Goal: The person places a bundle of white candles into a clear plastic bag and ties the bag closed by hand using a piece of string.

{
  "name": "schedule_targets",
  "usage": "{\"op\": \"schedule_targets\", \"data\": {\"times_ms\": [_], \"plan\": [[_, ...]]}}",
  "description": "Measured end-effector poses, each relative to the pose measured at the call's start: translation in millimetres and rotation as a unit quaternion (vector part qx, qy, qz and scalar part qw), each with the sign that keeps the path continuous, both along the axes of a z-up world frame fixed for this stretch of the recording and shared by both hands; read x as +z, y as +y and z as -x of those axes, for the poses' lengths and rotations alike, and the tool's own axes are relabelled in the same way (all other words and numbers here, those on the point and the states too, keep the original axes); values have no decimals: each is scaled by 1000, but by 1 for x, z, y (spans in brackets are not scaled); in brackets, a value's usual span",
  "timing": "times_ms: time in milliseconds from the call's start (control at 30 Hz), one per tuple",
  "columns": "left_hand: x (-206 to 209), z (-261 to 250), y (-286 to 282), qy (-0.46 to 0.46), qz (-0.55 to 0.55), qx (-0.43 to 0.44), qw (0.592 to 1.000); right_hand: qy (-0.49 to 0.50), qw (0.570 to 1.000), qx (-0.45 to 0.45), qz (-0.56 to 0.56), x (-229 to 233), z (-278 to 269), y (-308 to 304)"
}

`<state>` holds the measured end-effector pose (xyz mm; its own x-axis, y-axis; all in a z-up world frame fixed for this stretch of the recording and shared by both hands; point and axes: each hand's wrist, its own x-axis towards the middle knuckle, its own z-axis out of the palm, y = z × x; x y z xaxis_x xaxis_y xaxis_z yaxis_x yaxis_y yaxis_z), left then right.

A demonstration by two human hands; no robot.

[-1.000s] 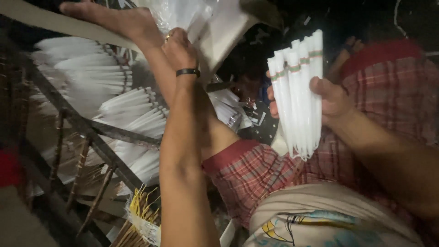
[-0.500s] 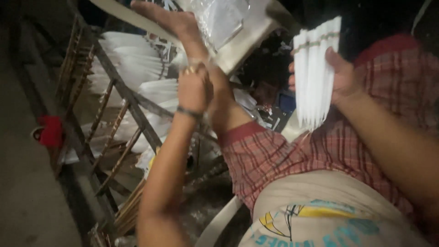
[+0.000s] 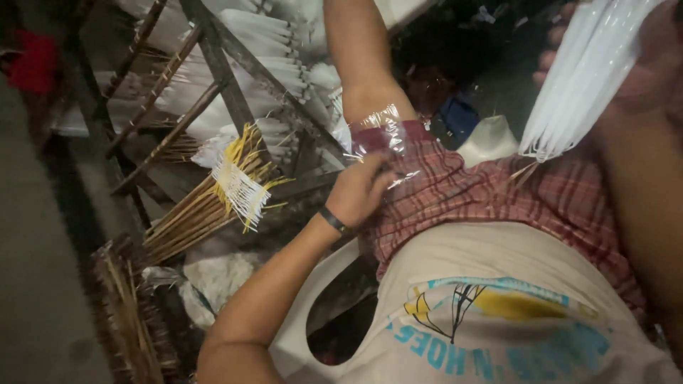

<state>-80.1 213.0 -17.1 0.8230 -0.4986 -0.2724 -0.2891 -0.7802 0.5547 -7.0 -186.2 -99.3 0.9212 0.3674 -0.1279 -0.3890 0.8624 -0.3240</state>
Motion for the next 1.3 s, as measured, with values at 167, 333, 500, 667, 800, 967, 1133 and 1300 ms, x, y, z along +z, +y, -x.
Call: {"op": "schedule_targets", "data": {"times_ms": [167, 333, 500, 667, 800, 967, 1133, 1300], "plan": [[-44, -24, 11, -91, 63, 138, 984, 63, 993, -57, 78, 27, 4, 15], [-64, -33, 14, -192, -63, 49, 978, 96, 983, -75, 139, 42, 7, 24], [-49, -39, 4, -222, -100, 36, 969, 96, 985, -62, 127, 33, 1, 24], [-23, -40, -3, -355, -76, -13, 932, 23, 999, -36, -4, 4, -1, 11], [-7, -50, -4, -382, -99, -44, 918, 39, 998, -53, 20, 28, 1, 21], [24, -69, -24, -308, -79, -31, 948, 11, 995, -32, -89, 22, 10, 23], [63, -93, -89, -406, 20, -10, 914, -28, 987, 7, -157, 32, 38, 42], [54, -98, -150, -294, 246, 2, 923, -40, 986, -38, -156, 51, 58, 61]]}}
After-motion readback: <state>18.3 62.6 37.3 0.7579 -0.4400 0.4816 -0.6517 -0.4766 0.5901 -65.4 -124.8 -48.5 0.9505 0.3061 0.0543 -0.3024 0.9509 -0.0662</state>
